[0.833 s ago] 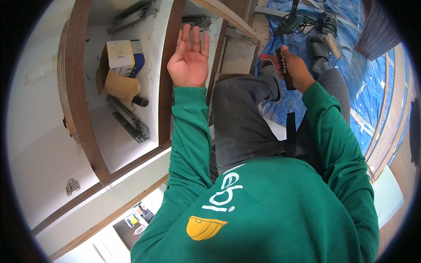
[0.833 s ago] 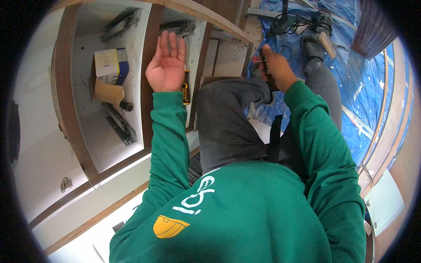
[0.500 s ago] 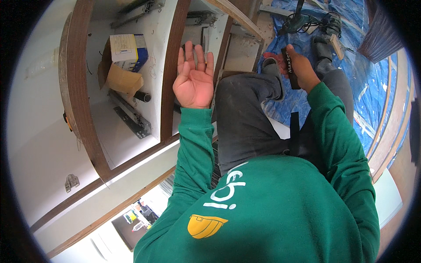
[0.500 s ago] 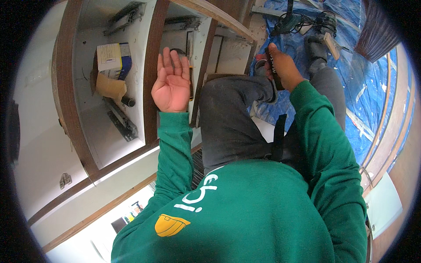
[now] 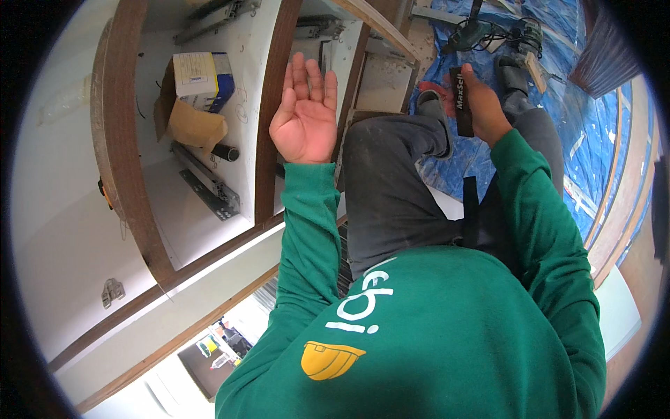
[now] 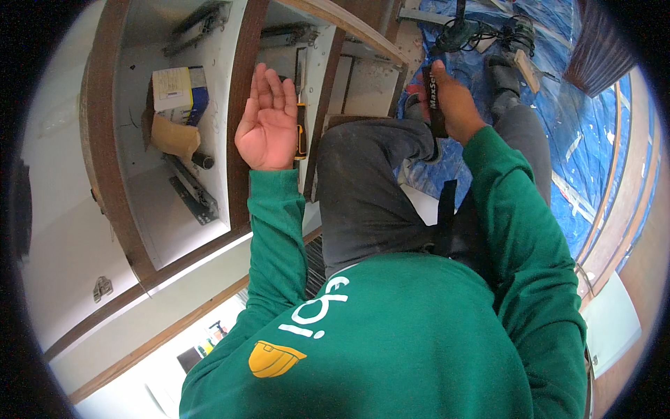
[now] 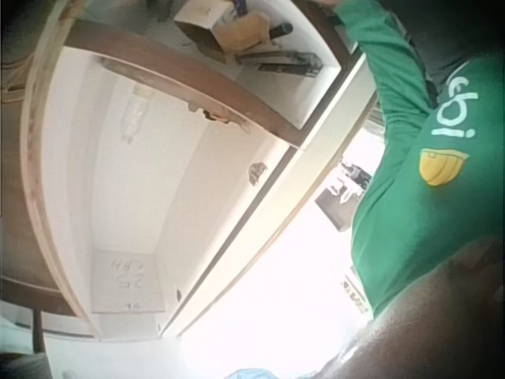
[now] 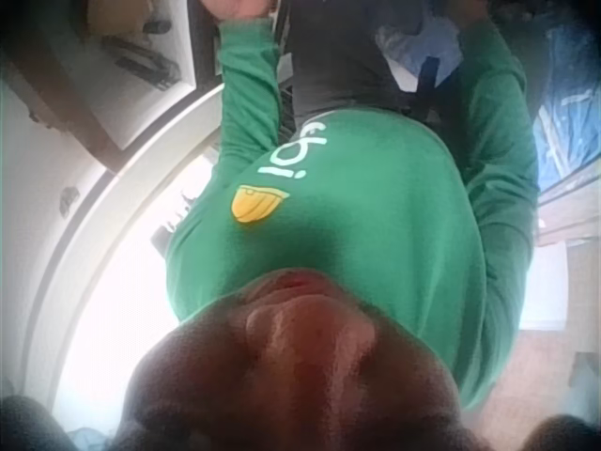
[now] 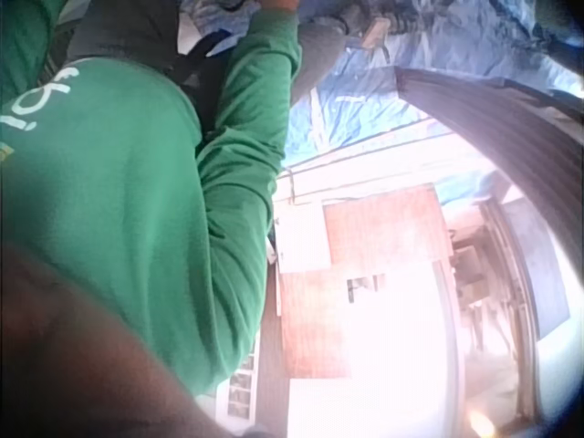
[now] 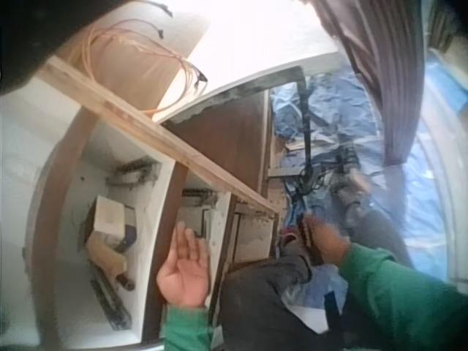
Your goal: The person installs metal drawer slides into a wooden cabinet using a screwdriver. They repeatedly position the slide, drive screws into the cabinet side, and adjust the hardware to secure it in place.
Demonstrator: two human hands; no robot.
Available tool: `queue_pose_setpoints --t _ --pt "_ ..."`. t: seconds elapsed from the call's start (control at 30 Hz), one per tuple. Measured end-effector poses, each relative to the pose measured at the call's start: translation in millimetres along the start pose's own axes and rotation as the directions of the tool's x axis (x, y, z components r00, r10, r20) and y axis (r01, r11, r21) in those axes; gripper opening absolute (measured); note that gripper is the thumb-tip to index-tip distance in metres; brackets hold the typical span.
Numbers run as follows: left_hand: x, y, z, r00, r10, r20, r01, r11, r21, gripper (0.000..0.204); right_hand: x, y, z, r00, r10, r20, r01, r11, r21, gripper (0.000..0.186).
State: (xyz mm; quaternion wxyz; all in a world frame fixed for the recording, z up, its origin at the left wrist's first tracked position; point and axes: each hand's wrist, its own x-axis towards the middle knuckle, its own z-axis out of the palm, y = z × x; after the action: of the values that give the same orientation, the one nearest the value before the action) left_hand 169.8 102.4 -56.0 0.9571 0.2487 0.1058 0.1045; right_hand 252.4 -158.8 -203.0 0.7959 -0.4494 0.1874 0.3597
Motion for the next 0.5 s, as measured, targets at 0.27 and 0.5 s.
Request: queue_pose_setpoints --t 0.27,0.5 --pt "-19 -1 2 0.999 -0.018 -0.032 0.019 0.998 0.061 0.043 -25 -5 37 0.948 -0.037 0.315 -0.01 0.989 0.147 0.058" --pt "-66 10 -28 0.957 0.123 -0.263 0.027 0.864 0.503 0.029 -29 24 136 0.896 -0.069 0.438 -0.083 0.945 0.317 0.052"
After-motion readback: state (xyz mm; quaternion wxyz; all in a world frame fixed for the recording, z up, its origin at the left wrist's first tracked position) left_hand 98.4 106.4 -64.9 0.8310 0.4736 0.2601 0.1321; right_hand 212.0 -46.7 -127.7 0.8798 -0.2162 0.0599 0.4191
